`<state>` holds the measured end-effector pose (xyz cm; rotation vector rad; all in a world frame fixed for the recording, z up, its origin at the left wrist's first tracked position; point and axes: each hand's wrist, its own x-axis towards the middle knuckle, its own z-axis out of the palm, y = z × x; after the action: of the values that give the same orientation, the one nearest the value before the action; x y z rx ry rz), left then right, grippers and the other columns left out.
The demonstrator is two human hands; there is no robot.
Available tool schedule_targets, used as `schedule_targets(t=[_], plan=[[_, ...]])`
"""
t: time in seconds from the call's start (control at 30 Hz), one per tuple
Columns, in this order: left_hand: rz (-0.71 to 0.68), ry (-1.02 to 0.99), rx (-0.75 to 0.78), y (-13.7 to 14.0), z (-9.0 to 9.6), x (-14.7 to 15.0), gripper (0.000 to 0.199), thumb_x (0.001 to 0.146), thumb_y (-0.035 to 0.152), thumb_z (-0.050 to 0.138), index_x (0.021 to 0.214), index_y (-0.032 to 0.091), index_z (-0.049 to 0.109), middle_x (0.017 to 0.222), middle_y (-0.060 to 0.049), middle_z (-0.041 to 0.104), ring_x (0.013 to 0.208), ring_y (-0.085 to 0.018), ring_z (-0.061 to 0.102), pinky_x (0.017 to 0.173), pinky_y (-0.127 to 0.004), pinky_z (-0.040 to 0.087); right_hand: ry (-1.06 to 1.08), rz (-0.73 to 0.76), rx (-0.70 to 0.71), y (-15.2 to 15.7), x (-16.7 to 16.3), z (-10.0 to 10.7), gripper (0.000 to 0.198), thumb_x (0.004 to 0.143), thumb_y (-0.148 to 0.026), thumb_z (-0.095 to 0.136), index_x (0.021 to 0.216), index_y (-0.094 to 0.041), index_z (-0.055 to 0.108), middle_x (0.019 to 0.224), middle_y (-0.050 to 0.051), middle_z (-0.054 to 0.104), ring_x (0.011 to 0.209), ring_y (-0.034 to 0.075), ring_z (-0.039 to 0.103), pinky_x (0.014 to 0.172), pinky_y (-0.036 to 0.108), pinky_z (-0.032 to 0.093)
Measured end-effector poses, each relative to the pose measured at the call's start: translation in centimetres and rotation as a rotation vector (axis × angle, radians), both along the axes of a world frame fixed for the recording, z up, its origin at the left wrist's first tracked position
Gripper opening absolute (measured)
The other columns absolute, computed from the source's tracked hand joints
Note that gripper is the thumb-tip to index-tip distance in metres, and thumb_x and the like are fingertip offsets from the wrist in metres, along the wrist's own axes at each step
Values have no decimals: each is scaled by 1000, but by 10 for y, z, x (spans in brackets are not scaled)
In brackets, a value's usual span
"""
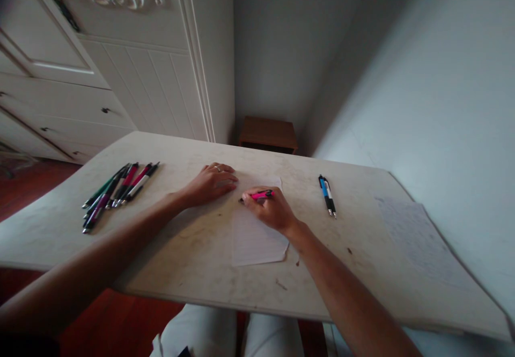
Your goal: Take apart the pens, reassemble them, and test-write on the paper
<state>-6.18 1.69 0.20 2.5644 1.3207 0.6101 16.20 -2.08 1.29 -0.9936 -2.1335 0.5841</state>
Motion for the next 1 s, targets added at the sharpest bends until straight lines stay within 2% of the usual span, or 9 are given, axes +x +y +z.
schedule_targets(t=[0.07, 0.2, 0.4, 0.6, 0.9, 1.0], plan=[[3, 1, 4, 0, 0, 0, 30, 92, 42, 50, 106, 24, 70, 121, -8, 63, 116, -26, 53, 100, -45, 37, -30, -43, -1, 0, 0, 1, 27, 89, -25, 52, 70, -18, 70, 73, 5, 74, 73, 20, 70, 71, 28, 51], [9, 4, 11, 0, 0, 1, 30, 92, 42, 50, 106, 24, 71, 120, -8, 63, 115, -26, 54, 99, -45, 38, -8, -155, 23, 3, 2, 1, 29, 90, -28, 51, 70, -18, 69, 78, 7, 74, 78, 21, 69, 72, 28, 49], [-1, 5, 9, 1, -1, 0, 31, 93, 43, 50, 107, 24, 70, 120, -8, 63, 115, -26, 53, 99, -45, 39, 1, -147, 5, 3, 3, 1, 31, 92, -30, 48, 70, -18, 65, 69, 5, 70, 68, 18, 66, 68, 27, 45], [2, 14, 15, 2, -2, -1, 30, 92, 42, 50, 107, 25, 70, 120, -8, 63, 115, -27, 54, 98, -46, 39, -79, -158, 22, 2, 3, 2, 38, 94, -32, 45, 60, -19, 55, 55, 2, 60, 56, 15, 59, 58, 25, 38], [1, 29, 11, 0, 0, 0, 31, 93, 41, 49, 108, 24, 70, 121, -9, 63, 115, -27, 54, 99, -46, 39, -44, -114, 15, 3, 3, 1, 38, 95, -36, 46, 64, -18, 60, 60, 3, 64, 61, 16, 63, 62, 26, 42], [1, 32, 10, 0, 1, 0, 31, 93, 41, 48, 109, 25, 70, 122, -8, 63, 116, -26, 54, 101, -45, 38, -25, -93, 39, 3, 2, 0, 36, 95, -37, 47, 71, -18, 65, 68, 5, 69, 66, 18, 65, 64, 26, 44]])
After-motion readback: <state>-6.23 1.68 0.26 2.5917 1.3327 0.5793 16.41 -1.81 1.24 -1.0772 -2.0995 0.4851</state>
